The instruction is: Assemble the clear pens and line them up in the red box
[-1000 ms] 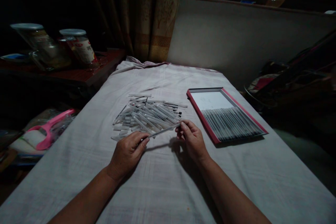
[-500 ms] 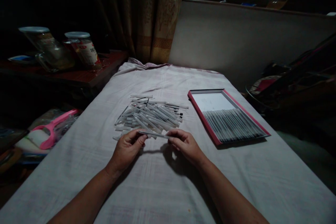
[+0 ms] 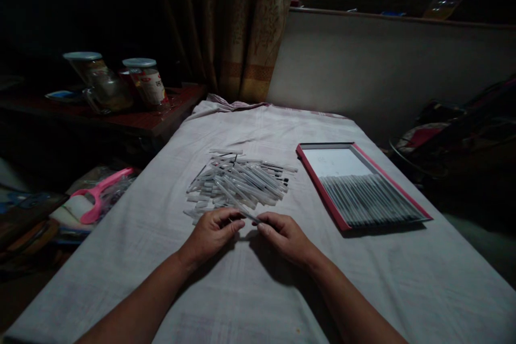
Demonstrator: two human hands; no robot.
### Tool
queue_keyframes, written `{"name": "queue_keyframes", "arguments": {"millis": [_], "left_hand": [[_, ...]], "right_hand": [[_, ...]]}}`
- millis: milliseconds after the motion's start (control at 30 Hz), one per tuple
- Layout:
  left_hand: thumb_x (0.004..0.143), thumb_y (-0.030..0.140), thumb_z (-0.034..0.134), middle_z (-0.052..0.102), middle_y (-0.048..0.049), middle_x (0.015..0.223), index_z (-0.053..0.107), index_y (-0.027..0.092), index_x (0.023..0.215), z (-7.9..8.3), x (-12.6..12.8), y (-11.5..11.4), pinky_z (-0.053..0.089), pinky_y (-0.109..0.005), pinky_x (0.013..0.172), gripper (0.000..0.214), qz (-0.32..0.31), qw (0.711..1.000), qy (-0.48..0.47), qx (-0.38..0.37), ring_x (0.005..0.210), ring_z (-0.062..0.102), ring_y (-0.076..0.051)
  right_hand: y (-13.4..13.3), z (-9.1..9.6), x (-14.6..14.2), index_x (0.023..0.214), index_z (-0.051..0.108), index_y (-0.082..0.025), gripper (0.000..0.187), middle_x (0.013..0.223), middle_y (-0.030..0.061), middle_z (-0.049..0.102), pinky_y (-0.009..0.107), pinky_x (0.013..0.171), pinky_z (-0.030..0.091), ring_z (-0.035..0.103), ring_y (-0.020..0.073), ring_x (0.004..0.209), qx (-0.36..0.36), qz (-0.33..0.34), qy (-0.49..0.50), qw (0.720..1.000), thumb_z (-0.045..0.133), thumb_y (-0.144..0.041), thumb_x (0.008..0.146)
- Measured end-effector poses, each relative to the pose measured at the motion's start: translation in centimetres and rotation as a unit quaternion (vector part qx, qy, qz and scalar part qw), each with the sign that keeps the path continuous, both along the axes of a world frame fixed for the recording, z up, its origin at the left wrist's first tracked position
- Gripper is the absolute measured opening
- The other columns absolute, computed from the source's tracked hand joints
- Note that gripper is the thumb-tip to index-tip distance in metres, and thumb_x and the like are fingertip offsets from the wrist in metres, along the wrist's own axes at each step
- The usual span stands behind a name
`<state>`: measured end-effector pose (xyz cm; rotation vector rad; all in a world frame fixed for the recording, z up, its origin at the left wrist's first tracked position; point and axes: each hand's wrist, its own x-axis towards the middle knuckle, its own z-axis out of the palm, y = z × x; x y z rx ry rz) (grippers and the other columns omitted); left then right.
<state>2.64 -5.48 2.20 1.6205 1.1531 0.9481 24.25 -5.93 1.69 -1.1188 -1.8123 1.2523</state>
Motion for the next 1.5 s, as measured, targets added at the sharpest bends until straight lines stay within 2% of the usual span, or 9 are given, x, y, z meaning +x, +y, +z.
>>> {"name": "queue_keyframes", "arguments": {"millis": [100,200,300,500,767,1067,1333,1433,1500], "left_hand": [[0.080,0.040,0.064,0.076,-0.0070,0.089,0.077,0.019,0.091,0.6,-3.6,1.4,0.053,-0.032,0.079,0.027,0.089,0.988,0.105,0.074,0.084,0.069,-0.022],[0.081,0.044,0.059,0.075,-0.0059,0.092,0.076,0.021,0.090,1.0,-7.3,2.5,0.051,-0.032,0.079,0.030,0.160,0.957,0.228,0.076,0.086,0.069,-0.023],[0.082,0.044,0.055,0.074,-0.0042,0.099,0.075,0.024,0.093,1.1,-8.6,2.7,0.050,-0.030,0.079,0.030,0.118,0.932,0.337,0.065,0.092,0.068,-0.023],[0.089,0.039,0.048,0.070,-0.0045,0.109,0.073,0.025,0.104,1.4,-6.8,2.4,0.047,-0.030,0.078,0.032,0.063,0.889,0.451,0.052,0.099,0.066,-0.023],[0.090,0.033,0.050,0.067,-0.0081,0.107,0.066,0.021,0.101,2.0,-6.3,2.5,0.046,-0.034,0.082,0.023,0.047,0.874,0.482,0.049,0.101,0.063,-0.025],[0.090,0.031,0.050,0.068,-0.0085,0.114,0.062,0.022,0.109,1.4,-6.6,2.1,0.044,-0.035,0.090,0.024,0.062,0.896,0.436,0.063,0.107,0.062,-0.026],[0.087,0.029,0.050,0.068,-0.0070,0.097,0.061,0.021,0.088,1.3,-6.8,2.4,0.045,-0.033,0.082,0.013,0.059,0.904,0.419,0.062,0.095,0.062,-0.024],[0.088,0.031,0.048,0.067,-0.0049,0.092,0.058,0.022,0.090,1.8,-6.5,2.0,0.045,-0.034,0.081,0.013,0.078,0.923,0.372,0.059,0.089,0.062,-0.022],[0.089,0.035,0.048,0.066,-0.0030,0.087,0.057,0.023,0.091,2.0,-6.2,1.8,0.046,-0.033,0.078,0.015,0.083,0.954,0.286,0.042,0.084,0.062,-0.021]], "right_hand": [[0.2,-0.6,0.6,0.085,0.068,-0.017,0.033,0.064,-0.0011,0.056,0.024,0.057,0.041,0.051,0.0138,0.060,-0.018,-0.073,0.011,0.997,0.057,-0.048,0.087],[0.2,-1.1,1.0,0.086,0.067,-0.017,0.037,0.060,-0.0035,0.050,0.023,0.050,0.037,0.044,0.0111,0.052,-0.052,-0.099,0.035,0.993,0.058,-0.052,0.086],[0.1,-1.3,0.9,0.085,0.067,-0.016,0.037,0.060,-0.0036,0.049,0.023,0.049,0.035,0.042,0.0105,0.051,-0.052,-0.095,0.040,0.993,0.058,-0.052,0.085],[0.1,-1.1,0.5,0.089,0.071,-0.016,0.032,0.065,-0.0003,0.057,0.023,0.053,0.039,0.050,0.0133,0.059,-0.010,-0.107,0.008,0.994,0.057,-0.044,0.085],[0.0,-1.2,0.4,0.089,0.072,-0.016,0.030,0.068,0.0013,0.063,0.026,0.059,0.044,0.056,0.0157,0.064,0.010,-0.114,-0.001,0.993,0.055,-0.040,0.085],[-0.7,-1.5,0.4,0.089,0.073,-0.016,0.031,0.069,0.0022,0.065,0.026,0.060,0.046,0.059,0.0164,0.064,0.027,-0.125,-0.016,0.992,0.055,-0.040,0.086],[-0.7,-1.9,0.4,0.099,0.070,-0.015,0.033,0.068,0.0014,0.065,0.025,0.054,0.046,0.057,0.0144,0.058,0.017,-0.144,-0.005,0.989,0.057,-0.042,0.086],[-0.8,-1.7,0.4,0.091,0.069,-0.017,0.025,0.067,0.0010,0.065,0.025,0.056,0.048,0.060,0.0155,0.059,0.048,-0.141,-0.019,0.989,0.057,-0.038,0.087],[-1.0,-1.5,0.3,0.089,0.071,-0.018,0.022,0.074,0.0040,0.070,0.028,0.064,0.052,0.066,0.0184,0.068,0.090,-0.137,-0.029,0.986,0.057,-0.035,0.088]]}}
